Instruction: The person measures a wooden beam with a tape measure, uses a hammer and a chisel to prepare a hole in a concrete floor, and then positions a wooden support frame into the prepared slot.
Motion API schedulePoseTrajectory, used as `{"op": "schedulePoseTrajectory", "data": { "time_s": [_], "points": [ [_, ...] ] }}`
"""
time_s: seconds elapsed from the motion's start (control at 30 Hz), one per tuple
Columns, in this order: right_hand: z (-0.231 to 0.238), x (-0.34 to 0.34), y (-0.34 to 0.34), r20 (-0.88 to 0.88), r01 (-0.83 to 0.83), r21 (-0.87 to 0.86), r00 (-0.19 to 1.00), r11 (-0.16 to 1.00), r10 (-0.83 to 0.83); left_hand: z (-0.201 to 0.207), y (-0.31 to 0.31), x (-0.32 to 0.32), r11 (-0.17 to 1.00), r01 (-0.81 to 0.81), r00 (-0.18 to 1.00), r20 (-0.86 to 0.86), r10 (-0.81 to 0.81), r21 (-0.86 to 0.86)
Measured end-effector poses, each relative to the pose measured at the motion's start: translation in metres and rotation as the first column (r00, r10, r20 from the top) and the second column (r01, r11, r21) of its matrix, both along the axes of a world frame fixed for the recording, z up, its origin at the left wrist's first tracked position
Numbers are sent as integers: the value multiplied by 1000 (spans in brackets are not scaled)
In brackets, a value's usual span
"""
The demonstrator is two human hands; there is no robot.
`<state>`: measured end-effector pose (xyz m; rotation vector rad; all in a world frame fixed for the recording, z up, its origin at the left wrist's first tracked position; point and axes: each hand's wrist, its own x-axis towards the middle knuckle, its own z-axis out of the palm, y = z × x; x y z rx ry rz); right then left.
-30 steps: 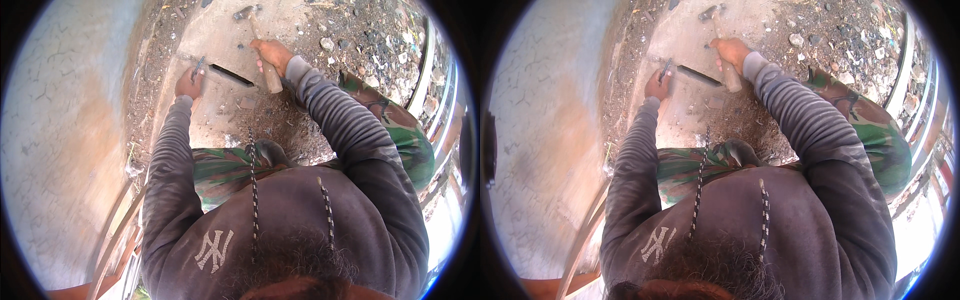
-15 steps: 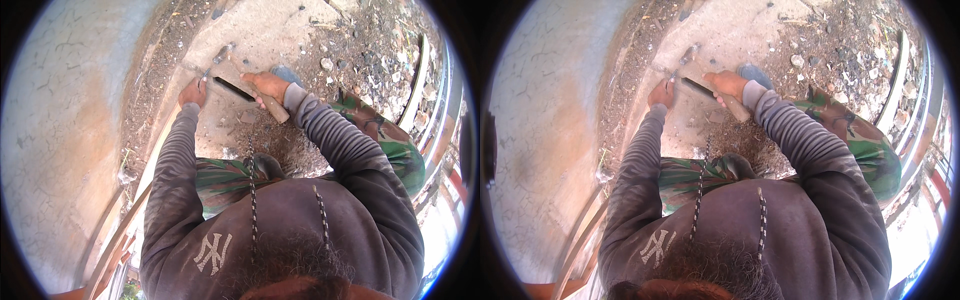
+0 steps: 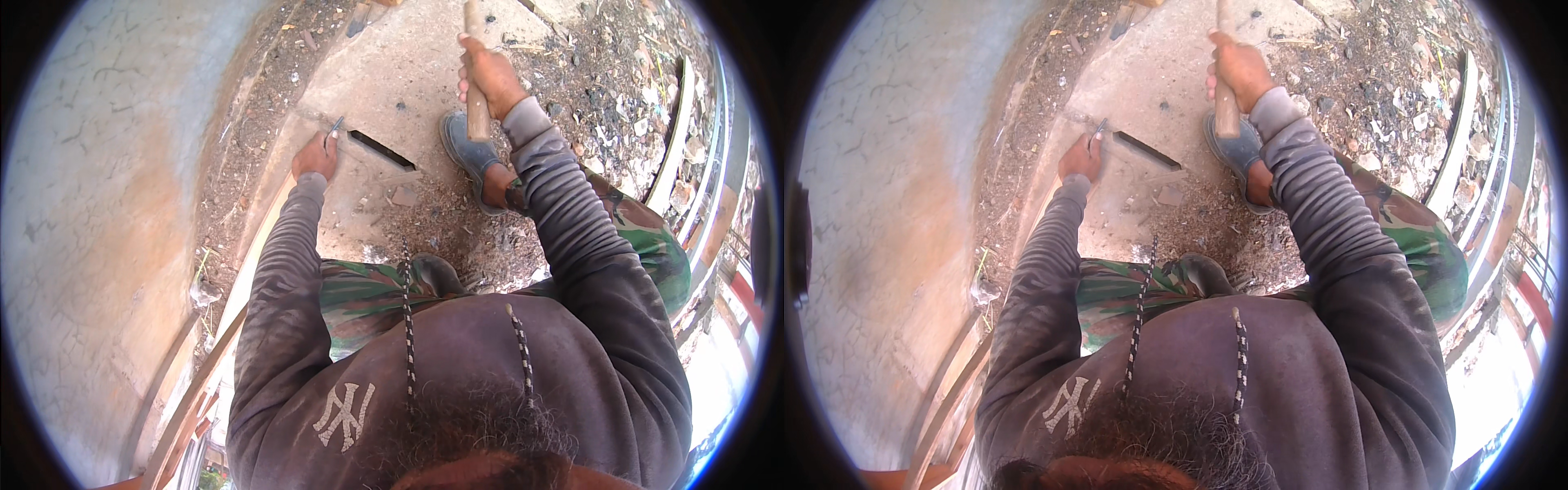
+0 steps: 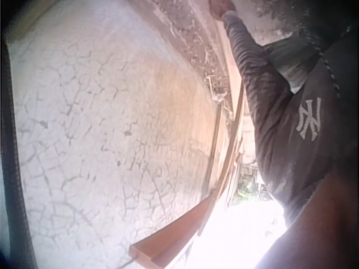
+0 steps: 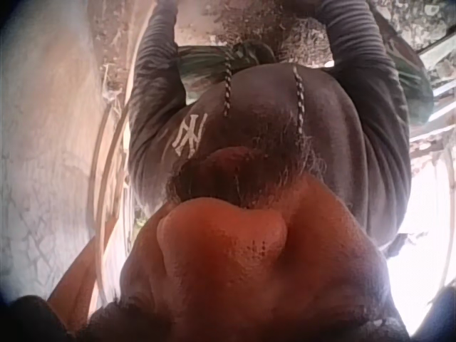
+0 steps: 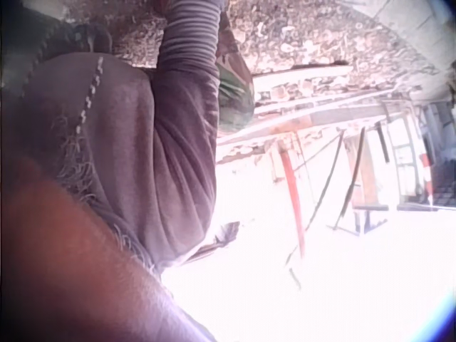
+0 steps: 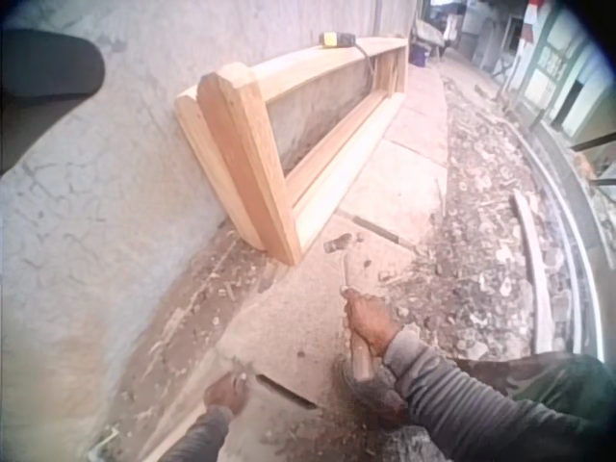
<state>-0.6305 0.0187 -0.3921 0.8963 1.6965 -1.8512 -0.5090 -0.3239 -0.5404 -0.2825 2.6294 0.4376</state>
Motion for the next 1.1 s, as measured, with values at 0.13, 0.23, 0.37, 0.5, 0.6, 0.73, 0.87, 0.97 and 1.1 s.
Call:
{"op": "schedulePoseTrajectory", "data": {
  "time_s": [0.13, 0.23, 0.37, 0.5, 0.6, 0.73, 0.87, 0.97, 1.1],
  "points": [
    [-22, 16, -20, -177, 441, 71, 889, 895, -424, 3, 3, -3, 1000, 23, 1000, -5, -23, -6],
    [-38, 86, -80, 299, -236, -60, 923, 970, 243, 3, 1, -2, 1000, 16, 1000, 7, -16, 1],
    [-12, 55, -53, 337, -456, -170, 806, 874, 486, -2, -6, 2, 1000, 15, 1000, 9, -15, -27],
    [20, 3, -21, 55, -239, 59, 970, 969, 236, -1, -4, 1, 1000, 11, 1000, -12, -11, -9],
    [-5, 10, -30, -220, 348, 49, 918, 936, -330, 8, 0, -3, 1000, 9, 1000, -6, -9, -1],
    [-24, 81, -84, 378, -468, -290, 746, 835, 549, 1, -3, 1, 1000, 14, 1000, -28, -14, -8],
    [-26, 52, -46, 280, -426, -193, 839, 884, 466, 8, -5, 0, 1000, 3, 1000, -17, -3, -2],
    [10, 11, -26, 195, -314, -47, 928, 948, 317, 8, -3, 0, 1000, -8, 1000, -4, 8, -6],
    [-4, 32, -52, -66, 244, 114, 969, 963, -238, 11, 1, -4, 999, 0, 1000, 20, -1, 36]
  ]
}}
